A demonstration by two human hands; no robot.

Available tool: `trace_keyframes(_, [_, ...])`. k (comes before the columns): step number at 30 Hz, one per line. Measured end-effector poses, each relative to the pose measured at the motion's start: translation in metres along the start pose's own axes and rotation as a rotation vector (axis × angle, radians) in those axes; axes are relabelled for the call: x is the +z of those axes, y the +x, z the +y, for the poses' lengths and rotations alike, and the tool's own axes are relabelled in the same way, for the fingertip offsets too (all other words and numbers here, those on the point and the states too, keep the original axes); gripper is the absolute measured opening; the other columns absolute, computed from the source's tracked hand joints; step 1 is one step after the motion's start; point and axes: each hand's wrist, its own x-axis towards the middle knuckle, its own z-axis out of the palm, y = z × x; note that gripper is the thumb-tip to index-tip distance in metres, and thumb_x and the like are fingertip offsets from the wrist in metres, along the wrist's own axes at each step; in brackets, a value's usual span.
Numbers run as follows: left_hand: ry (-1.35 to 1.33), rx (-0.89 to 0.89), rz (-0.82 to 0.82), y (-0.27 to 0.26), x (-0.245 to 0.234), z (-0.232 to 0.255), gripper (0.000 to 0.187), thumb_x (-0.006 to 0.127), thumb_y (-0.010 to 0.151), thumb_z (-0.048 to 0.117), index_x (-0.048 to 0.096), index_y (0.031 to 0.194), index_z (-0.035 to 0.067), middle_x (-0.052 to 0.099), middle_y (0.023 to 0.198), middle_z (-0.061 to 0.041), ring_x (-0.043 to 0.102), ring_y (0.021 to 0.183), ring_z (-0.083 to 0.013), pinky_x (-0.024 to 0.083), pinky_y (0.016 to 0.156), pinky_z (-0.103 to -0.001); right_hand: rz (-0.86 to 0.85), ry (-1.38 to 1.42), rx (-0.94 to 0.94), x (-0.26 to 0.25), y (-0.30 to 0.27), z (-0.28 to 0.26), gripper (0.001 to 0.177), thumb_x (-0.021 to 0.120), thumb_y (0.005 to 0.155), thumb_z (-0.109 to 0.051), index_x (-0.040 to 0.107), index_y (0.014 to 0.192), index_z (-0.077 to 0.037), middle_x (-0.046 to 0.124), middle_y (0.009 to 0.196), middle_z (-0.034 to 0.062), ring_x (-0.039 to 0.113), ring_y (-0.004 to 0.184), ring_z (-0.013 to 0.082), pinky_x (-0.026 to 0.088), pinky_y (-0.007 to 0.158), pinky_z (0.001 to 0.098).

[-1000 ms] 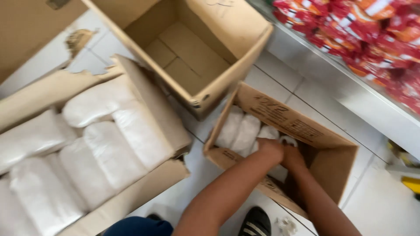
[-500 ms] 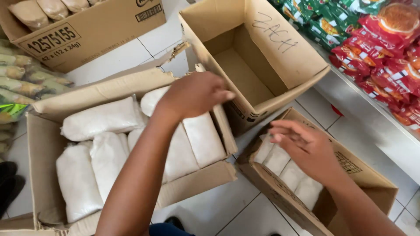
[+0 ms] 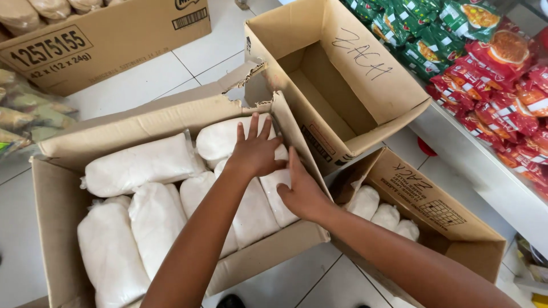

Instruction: The recorder is packing small white plastic-wrapped bags into cardboard boxes on the floor of a shop.

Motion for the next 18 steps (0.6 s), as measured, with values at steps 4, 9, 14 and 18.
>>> trace_keyframes(4, [-0.048,0.046,-0.057,-0.004,-0.009,-0.003,0.075,0.083,0.075,0.051,0.058,0.139,0.02,0.019,0.168,-0.01,0.003,0.157,-0.0369,0.007,0.122,-0.066,0.012,-0.087,-0.018,0.003,0.0,-0.001,0.098,0.068,0.089,-0.014,0.001,0.158,0.004,0.03,0.158,0.0334,0.035,0.148,0.0408,0.031,0.12,0.0393])
trace_keyframes(9, [-0.074,0.125,-0.023,-0.023,-0.038,0.001,0.064,0.092,0.068,0.036,0.064,0.12,0.012,0.058,0.143,-0.004,0.032,0.151,-0.0307,0.018,0.123,-0.063,0.045,-0.076,0.008,-0.005,-0.008,-0.018,0.097,0.073,0.086,-0.015,0.011,0.16,-0.004,0.037,0.158,0.0265,0.039,0.147,0.0371,0.033,0.118,0.0386])
trace_keyframes(14, [-0.265,0.035,-0.117,-0.036,-0.052,0.001,0.066,0.09,0.066,0.029,0.062,0.122,0.01,0.07,0.12,-0.01,0.066,0.116,-0.0306,0.053,0.095,-0.043,0.123,0.033,-0.06,-0.001,-0.021,-0.029,0.102,0.075,0.082,-0.007,0.012,0.162,-0.009,0.045,0.154,0.0209,0.046,0.144,0.0323,0.037,0.116,0.0382])
trace_keyframes(18, [-0.238,0.21,-0.023,-0.027,-0.033,-0.008,0.095,0.102,0.052,0.028,0.059,0.135,0.012,0.062,0.125,-0.013,0.058,0.117,-0.0378,0.049,0.089,-0.045,0.131,0.037,-0.094,-0.001,-0.031,-0.031,0.101,0.074,0.084,-0.006,0.012,0.164,-0.01,0.046,0.15,0.0197,0.05,0.138,0.0317,0.041,0.115,0.0391])
